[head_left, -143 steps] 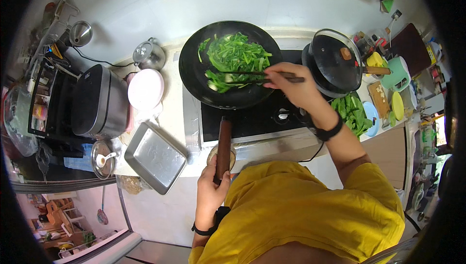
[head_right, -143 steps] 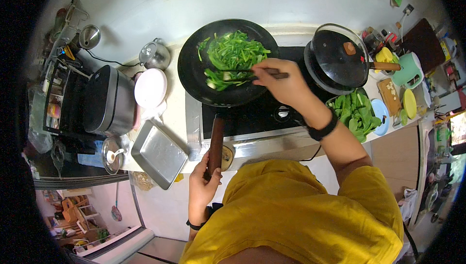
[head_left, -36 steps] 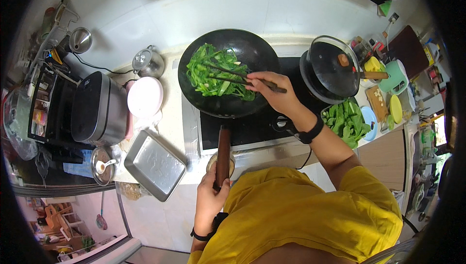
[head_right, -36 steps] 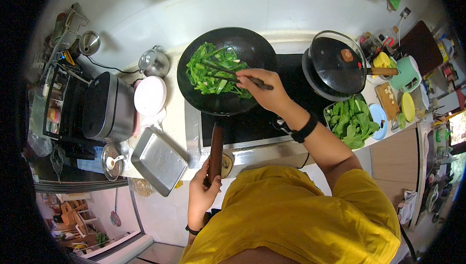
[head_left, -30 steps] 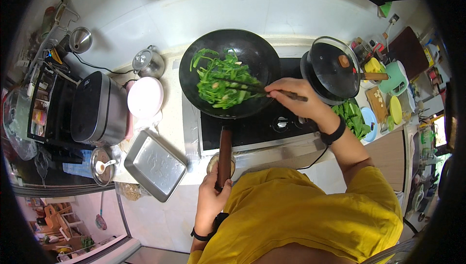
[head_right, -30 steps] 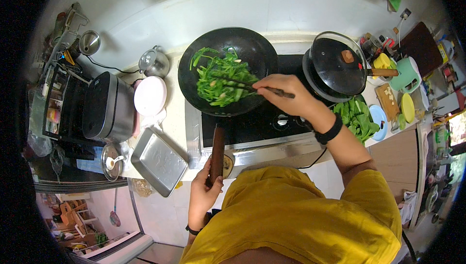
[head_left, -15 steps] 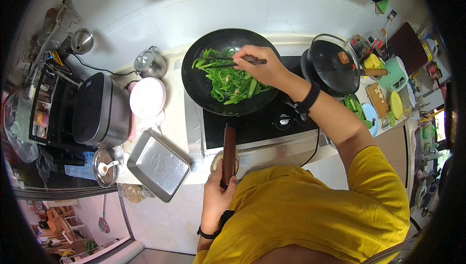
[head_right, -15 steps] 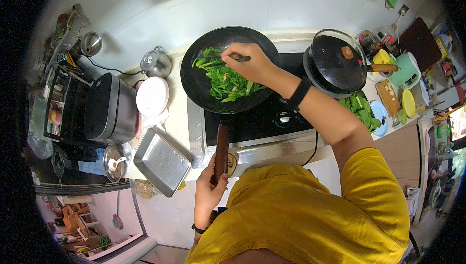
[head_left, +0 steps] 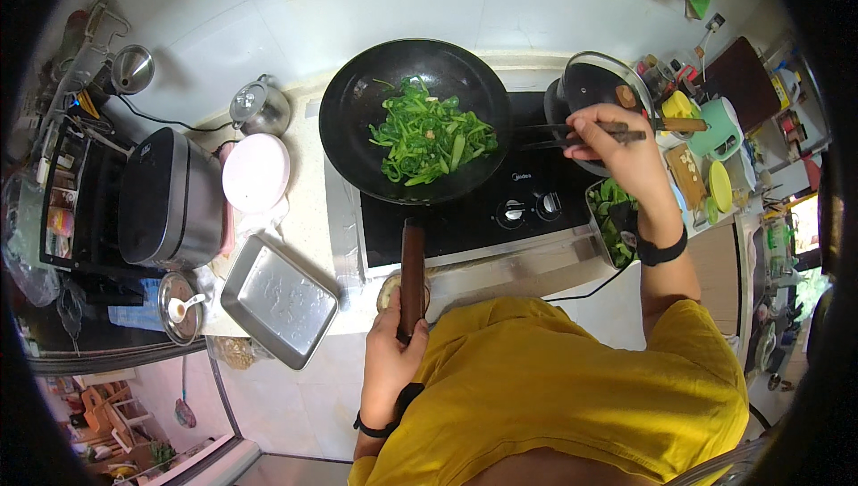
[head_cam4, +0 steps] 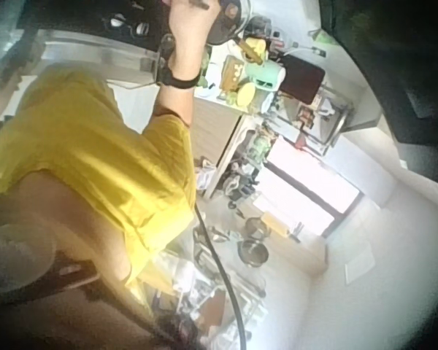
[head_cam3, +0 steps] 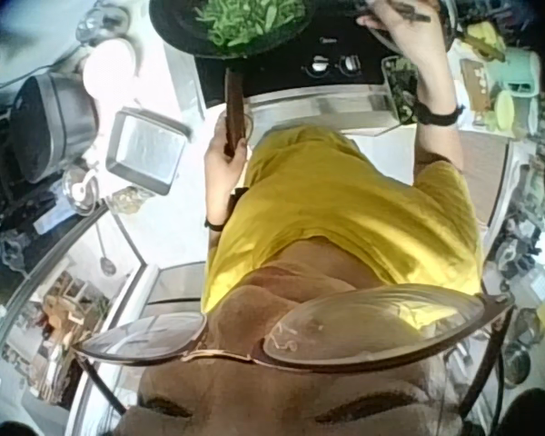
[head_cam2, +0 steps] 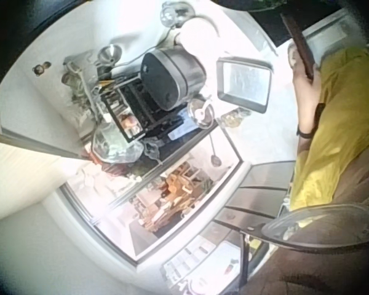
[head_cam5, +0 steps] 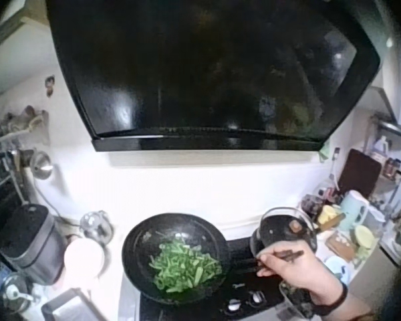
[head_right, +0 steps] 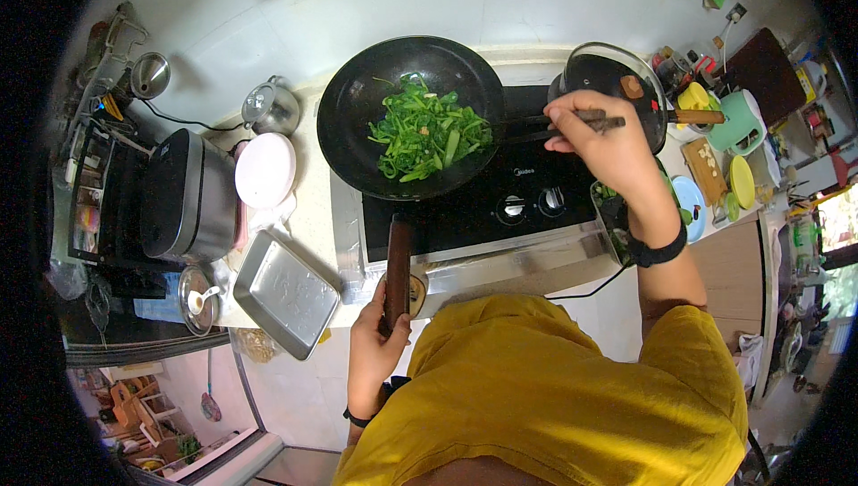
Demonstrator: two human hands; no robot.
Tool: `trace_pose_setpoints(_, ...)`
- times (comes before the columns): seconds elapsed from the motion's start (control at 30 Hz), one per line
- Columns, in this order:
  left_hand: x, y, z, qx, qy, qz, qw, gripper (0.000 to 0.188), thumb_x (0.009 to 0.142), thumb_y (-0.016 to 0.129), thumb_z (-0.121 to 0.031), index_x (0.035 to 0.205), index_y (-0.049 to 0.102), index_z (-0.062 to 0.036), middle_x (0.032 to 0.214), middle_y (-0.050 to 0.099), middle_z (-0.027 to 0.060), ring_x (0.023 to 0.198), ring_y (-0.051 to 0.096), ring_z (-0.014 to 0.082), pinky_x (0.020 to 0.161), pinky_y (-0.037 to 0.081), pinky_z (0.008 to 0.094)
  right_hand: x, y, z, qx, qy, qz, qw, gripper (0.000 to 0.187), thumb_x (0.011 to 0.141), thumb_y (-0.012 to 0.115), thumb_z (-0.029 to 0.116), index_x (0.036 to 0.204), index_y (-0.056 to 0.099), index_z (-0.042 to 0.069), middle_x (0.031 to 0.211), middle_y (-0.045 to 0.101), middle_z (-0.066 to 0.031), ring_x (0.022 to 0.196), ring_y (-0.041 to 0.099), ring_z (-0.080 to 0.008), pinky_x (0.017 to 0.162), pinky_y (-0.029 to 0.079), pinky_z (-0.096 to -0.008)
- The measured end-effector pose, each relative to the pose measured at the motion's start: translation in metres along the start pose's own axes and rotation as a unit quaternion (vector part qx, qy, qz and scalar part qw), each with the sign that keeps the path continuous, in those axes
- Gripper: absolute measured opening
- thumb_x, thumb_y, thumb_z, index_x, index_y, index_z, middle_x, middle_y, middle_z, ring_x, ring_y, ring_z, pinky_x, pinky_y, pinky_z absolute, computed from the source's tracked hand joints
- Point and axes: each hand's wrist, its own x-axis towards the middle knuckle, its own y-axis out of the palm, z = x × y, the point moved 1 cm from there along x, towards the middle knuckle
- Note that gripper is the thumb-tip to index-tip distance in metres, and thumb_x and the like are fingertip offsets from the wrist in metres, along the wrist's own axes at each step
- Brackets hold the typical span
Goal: The person stir-fries leafy green vegetables in a wok using chopsticks. They add seasonings from small containers and continue to stir the vegetables until they are cooked.
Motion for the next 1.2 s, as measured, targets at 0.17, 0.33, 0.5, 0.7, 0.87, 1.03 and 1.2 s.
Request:
trace_pose_setpoints(0.17, 0.0, 0.001, -0.003, -0.018, -0.027, 0.001, 0.999, 0.053, 0.079, 0.062, -0.009, 0.128, 0.045, 0.0047, 0.085, 0.059, 0.0203, 0.069, 0.06, 0.0237, 0.06, 0.048, 0.0286, 0.012, 0.035, -0.06, 0.118, -0.048, -0.03, 0.991, 0.017, 0.09, 0.055, 0.008, 0.097, 0.06, -0.008, 0.09, 0.063, -0.0132, 0.077, 0.066, -0.0222, 0.07, 0.057, -0.0288)
trace_pose_setpoints(0.33, -0.001, 0.0, -0.007, 0.006, -0.008, -0.006, 1.0, 0.052, 0.08, 0.062, -0.008, 0.127, 0.045, 0.0048, 0.087, 0.059, 0.0208, 0.072, 0.061, 0.0229, 0.062, 0.049, 0.0283, 0.019, 0.064, -0.09, 0.236, -0.09, -0.034, 0.967, 0.022, 0.092, 0.054, 0.011, 0.099, 0.059, -0.009, 0.097, 0.061, -0.0182, 0.084, 0.065, -0.0275, 0.078, 0.056, -0.0338)
trace_pose_setpoints(0.5, -0.001, 0.001, -0.005, -0.012, -0.022, -0.008, 1.0, 0.052, 0.08, 0.061, -0.007, 0.128, 0.045, 0.0043, 0.088, 0.059, 0.0203, 0.072, 0.061, 0.0217, 0.062, 0.049, 0.0283, 0.023, 0.097, -0.08, 0.259, -0.114, 0.053, 0.958, 0.017, 0.09, 0.057, 0.006, 0.1, 0.062, -0.007, 0.095, 0.063, -0.014, 0.086, 0.063, -0.0187, 0.08, 0.057, -0.0345)
trace_pose_setpoints(0.7, 0.001, 0.001, -0.002, -0.003, -0.01, 0.018, 1.0, 0.055, 0.083, 0.056, 0.0, 0.135, 0.039, 0.002, 0.089, 0.057, 0.01, 0.066, 0.058, 0.01, 0.057, 0.049, 0.0226, 0.015, 0.092, -0.082, -0.015, -0.267, 0.124, 0.955, 0.014, 0.084, 0.062, 0.002, 0.096, 0.063, -0.003, 0.092, 0.064, -0.0147, 0.08, 0.064, -0.0184, 0.064, 0.051, -0.0288)
trace_pose_setpoints(0.87, 0.002, 0.001, -0.005, -0.002, -0.021, 0.006, 1.0, 0.054, 0.079, 0.062, -0.008, 0.128, 0.044, 0.0048, 0.086, 0.059, 0.0191, 0.07, 0.06, 0.0195, 0.058, 0.049, 0.027, 0.011, 0.062, -0.063, -0.165, -0.391, 0.125, 0.897, 0.016, 0.081, 0.063, 0.001, 0.097, 0.063, -0.003, 0.089, 0.064, -0.0151, 0.084, 0.062, -0.0287, 0.071, 0.05, -0.0336)
trace_pose_setpoints(1.03, 0.002, 0.001, -0.004, -0.027, -0.034, 0.008, 0.999, 0.054, 0.079, 0.062, -0.008, 0.129, 0.044, 0.0037, 0.086, 0.059, 0.0188, 0.07, 0.06, 0.0191, 0.057, 0.048, 0.0264, 0.004, 0.011, -0.055, -0.09, -0.254, 0.029, 0.963, 0.014, 0.084, 0.061, -0.001, 0.097, 0.064, -0.004, 0.088, 0.065, -0.0121, 0.078, 0.065, -0.0176, 0.067, 0.051, -0.0261)
trace_pose_setpoints(1.2, 0.002, 0.0, -0.002, 0.005, -0.024, 0.03, 0.999, 0.055, 0.084, 0.056, 0.0, 0.135, 0.038, 0.0013, 0.094, 0.058, 0.0105, 0.068, 0.059, 0.0108, 0.058, 0.05, 0.0231, 0.04, 0.0, -0.096, 0.083, -0.104, -0.019, 0.991, 0.015, 0.089, 0.056, 0.003, 0.1, 0.063, -0.005, 0.089, 0.065, -0.0103, 0.08, 0.065, -0.0169, 0.072, 0.055, -0.0265)
